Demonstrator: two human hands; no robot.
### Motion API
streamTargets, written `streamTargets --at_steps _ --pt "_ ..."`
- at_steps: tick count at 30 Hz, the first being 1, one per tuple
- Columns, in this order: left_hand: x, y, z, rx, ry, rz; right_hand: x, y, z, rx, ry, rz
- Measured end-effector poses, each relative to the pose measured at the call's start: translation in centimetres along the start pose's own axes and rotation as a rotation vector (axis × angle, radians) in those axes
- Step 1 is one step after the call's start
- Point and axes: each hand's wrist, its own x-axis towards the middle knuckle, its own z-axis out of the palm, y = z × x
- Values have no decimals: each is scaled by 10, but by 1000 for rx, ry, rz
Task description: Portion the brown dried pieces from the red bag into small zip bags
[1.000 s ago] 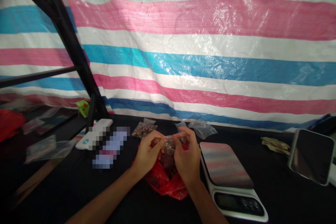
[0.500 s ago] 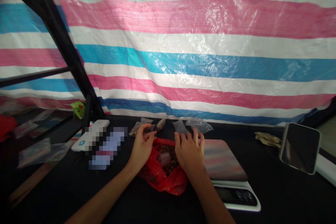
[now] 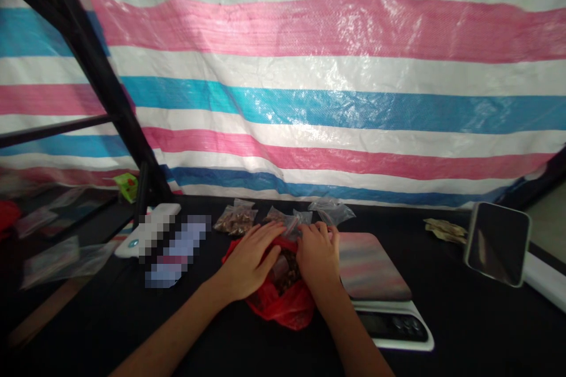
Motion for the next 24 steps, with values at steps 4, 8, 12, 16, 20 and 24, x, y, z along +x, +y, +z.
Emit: streamTargets --at_steps 4,8,12,16,20,24 --pt "-2 1 -1 61 -82 -57 0 3 0 12 -66 -35" --pt "0 -6 -2 164 32 -128 -1 5 2 30 -86 -61" --pt "0 -10 1 214 173 -162 2 2 -4 93 -17 -2" --pt "1 -6 1 87 251 -70 8 -5 -17 290 186 55" --pt "0 -4 2 -9 263 42 10 -15 -23 742 196 -42" --pt "0 -8 4 -19 269 94 6 -24 -19 1035 16 -68"
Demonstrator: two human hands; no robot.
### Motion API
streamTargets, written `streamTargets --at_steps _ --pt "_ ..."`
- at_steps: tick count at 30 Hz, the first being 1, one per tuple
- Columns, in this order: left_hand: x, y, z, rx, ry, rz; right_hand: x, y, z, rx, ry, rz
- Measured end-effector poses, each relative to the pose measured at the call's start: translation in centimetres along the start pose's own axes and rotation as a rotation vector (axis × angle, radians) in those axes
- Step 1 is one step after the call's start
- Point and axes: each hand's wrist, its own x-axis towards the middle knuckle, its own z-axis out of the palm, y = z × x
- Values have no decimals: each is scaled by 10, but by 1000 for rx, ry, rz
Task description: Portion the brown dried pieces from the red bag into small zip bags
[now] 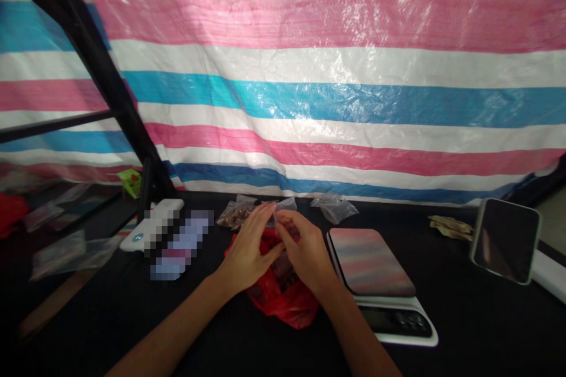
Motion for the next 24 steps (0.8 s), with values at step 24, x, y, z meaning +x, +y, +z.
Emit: streamTargets --at_steps 24 --pt "6 -1 -9 -28 -79 86 -5 -7 2 -287 -80 -12"
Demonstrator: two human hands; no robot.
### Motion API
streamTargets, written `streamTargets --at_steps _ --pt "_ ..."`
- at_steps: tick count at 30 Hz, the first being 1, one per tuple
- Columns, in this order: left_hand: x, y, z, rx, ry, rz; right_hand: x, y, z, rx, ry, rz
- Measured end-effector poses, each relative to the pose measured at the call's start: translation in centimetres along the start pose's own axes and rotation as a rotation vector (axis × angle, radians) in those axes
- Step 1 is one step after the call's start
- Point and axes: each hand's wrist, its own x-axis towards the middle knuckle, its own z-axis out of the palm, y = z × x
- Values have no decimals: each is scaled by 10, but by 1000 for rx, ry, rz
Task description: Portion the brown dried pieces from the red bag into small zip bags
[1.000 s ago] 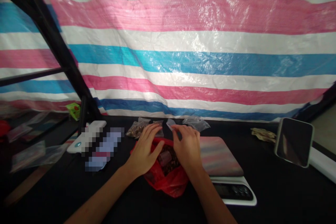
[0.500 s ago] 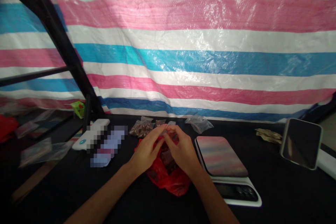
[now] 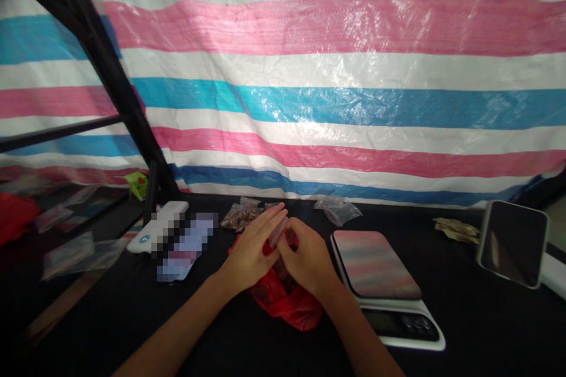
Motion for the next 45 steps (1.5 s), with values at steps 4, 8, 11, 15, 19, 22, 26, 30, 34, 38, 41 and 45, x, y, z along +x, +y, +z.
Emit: streamTargets --at_steps 4,8,11,15,19,22,26,30,34,38,41,45 --pt "3 1 -6 52 5 44 -1 0 0 -113 -13 -33" --pt "4 4 -9 72 67 22 1 3 -1 -245 51 -37" --pt "4 6 -9 90 93 15 2 2 -9 -207 53 -74" --pt "3 5 -8 142 204 -44 1 -2 -31 -44 -148 -185" --pt "1 5 -6 194 362 -114 -3 3 -38 -98 -379 -187" --pt "-2 10 -7 189 424 -43 -4 11 -28 -198 -328 -141" --pt "-5 23 -10 84 248 39 0 20 -19 -327 -169 -63" --pt "-6 40 -10 7 -147 30 2 27 -23 -385 -107 -19" --pt "-7 46 -3 82 -382 27 1 32 -30 -347 -104 -46" --pt "-4 38 -6 175 -446 7 2 36 -37 -258 -191 -132" --pt "0 26 -14 253 -421 -41 3 38 -41 -202 -261 -170" --pt "5 14 -19 355 -310 -132 0 39 -47 -210 -262 -146"
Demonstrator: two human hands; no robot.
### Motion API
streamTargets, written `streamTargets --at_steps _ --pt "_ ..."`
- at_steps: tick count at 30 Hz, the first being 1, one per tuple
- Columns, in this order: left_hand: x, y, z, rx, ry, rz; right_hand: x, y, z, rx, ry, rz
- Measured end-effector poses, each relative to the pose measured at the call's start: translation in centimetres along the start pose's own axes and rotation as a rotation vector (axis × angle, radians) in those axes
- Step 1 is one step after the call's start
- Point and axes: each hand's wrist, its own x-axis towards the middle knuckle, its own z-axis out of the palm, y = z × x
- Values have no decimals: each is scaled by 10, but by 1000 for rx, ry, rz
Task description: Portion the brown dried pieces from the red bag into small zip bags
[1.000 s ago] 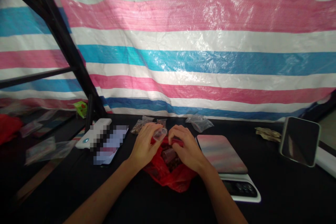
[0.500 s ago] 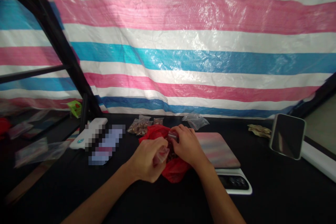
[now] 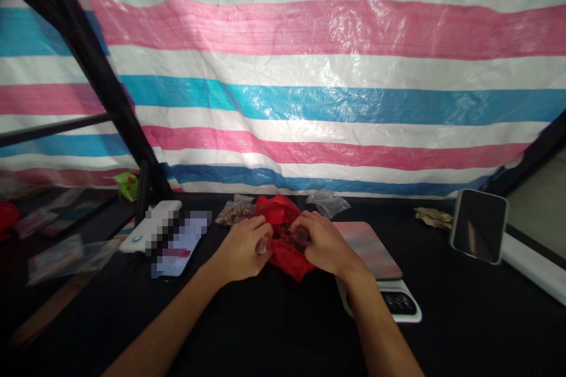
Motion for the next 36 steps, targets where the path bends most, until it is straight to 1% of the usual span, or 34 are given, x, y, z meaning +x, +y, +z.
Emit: streamTargets --at_steps 2,4,7,9,12,13,15,17,20,21,23,25,26,27,30,32,33,36 --pt "1 -2 0 21 36 -104 -2 -3 -2 -17 4 53" --pt "1 0 1 0 81 -249 -4 -8 -3 -19 -1 96" --pt "1 4 8 -135 178 -434 -4 -17 -2 -13 -12 97" --pt "2 5 17 -372 249 -509 -4 -23 0 4 -23 91" --pt "6 4 31 -942 340 -599 -3 -28 5 132 -73 87" --pt "7 3 34 -1090 358 -616 -2 -29 6 189 -85 80" --pt "10 2 37 -1239 384 -634 -2 -29 10 288 -91 67" --pt "10 1 37 -1273 397 -630 -1 -28 12 342 -91 71" --pt "9 -1 31 -1280 432 -638 -2 -25 14 343 -108 116" --pt "9 -2 29 -1270 466 -642 -2 -25 14 333 -113 134" --pt "7 -3 23 -1204 573 -614 -3 -24 15 320 -127 160" --pt "5 -2 18 -1074 643 -566 -3 -25 16 311 -137 158" --pt "4 -1 17 -987 642 -556 -3 -27 17 304 -135 144" --pt "3 0 16 -897 612 -559 -2 -28 18 296 -127 123" --pt "3 1 22 -710 445 -579 1 -31 19 279 -61 52" --pt "4 -2 29 -725 375 -547 3 -30 19 242 12 12" --pt "5 -4 31 -769 365 -533 4 -28 19 212 50 -8" --pt "8 -9 34 -916 417 -539 6 -21 19 109 124 -39"
